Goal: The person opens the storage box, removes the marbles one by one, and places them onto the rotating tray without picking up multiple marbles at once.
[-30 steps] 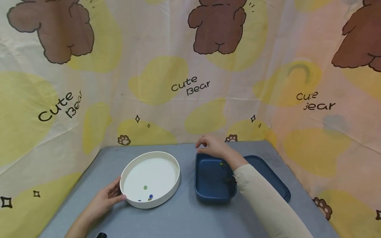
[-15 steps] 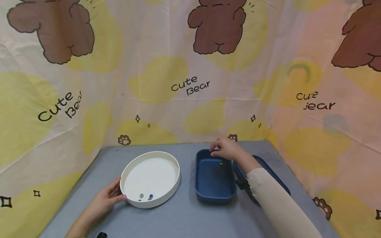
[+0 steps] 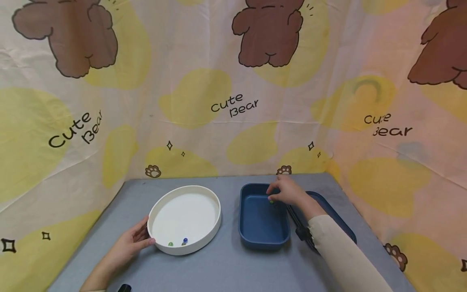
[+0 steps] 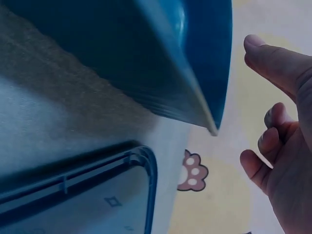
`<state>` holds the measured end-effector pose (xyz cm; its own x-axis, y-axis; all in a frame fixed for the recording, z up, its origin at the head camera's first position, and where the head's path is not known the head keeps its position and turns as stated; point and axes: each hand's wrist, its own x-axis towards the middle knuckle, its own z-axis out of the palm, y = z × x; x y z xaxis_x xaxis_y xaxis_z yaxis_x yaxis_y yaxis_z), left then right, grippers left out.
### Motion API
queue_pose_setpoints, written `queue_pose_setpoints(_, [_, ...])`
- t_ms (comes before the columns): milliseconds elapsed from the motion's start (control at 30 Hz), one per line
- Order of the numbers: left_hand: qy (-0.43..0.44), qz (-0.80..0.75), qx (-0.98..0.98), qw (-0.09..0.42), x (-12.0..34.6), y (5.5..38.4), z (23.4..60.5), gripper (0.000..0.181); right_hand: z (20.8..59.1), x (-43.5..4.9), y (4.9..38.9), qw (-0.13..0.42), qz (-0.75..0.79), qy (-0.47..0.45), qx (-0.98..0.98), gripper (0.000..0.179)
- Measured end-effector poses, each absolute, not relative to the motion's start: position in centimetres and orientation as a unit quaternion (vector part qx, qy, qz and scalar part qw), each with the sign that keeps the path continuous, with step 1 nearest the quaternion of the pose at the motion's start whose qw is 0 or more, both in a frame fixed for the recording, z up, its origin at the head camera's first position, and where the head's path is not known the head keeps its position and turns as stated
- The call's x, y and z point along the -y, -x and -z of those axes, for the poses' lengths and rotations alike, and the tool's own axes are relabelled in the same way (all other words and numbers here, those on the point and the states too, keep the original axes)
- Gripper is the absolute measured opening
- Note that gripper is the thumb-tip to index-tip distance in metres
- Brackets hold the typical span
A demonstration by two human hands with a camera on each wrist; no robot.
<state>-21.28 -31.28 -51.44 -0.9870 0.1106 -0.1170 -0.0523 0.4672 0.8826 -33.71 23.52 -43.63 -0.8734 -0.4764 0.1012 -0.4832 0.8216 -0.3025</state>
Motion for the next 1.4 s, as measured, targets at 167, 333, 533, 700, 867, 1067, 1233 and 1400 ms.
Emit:
queue_pose_setpoints(167, [-0.03, -0.526, -0.847, 0.069, 31.2, 21.3, 51.4, 0.107, 44.6, -23.9, 33.5, 0.02, -0.16, -0.242, 0.957, 0.021])
queue_pose_setpoints(333, [-0.035, -0.528, -0.846, 0.066, 31.3, 21.2, 51.4, 0.106, 45.3, -24.1, 33.5, 0.032, -0.155, -0.222, 0.962, 0.018])
queue_pose_setpoints(533, [-0.033, -0.526, -0.847, 0.068, 31.3, 21.0, 51.3, 0.106, 46.2, -24.2, 33.8, 0.026, -0.165, -0.197, 0.966, 0.017])
queue_pose_setpoints(700, [-0.036, -0.527, -0.846, 0.068, 31.3, 20.9, 51.3, 0.106, 46.9, -24.2, 34.0, 0.01, -0.169, -0.182, 0.969, 0.019])
queue_pose_setpoints(867, [-0.038, -0.53, -0.845, 0.065, 31.3, 21.0, 51.3, 0.105, 47.3, -24.1, 34.1, 0.004, -0.168, -0.18, 0.969, 0.021])
queue_pose_setpoints(1067, [-0.037, -0.532, -0.843, 0.067, 31.2, 21.1, 51.1, 0.106, 47.6, -24.0, 34.3, 0.003, -0.151, -0.165, 0.975, 0.021])
queue_pose_setpoints(1233, [-0.032, -0.531, -0.844, 0.07, 31.2, 21.1, 51.1, 0.106, 47.7, -23.9, 34.3, -0.004, -0.131, -0.145, 0.981, 0.021])
queue_pose_setpoints(1400, [-0.032, -0.533, -0.843, 0.069, 31.3, 21.2, 51.2, 0.105, 47.7, -23.8, 34.3, -0.006, -0.114, -0.144, 0.983, 0.019])
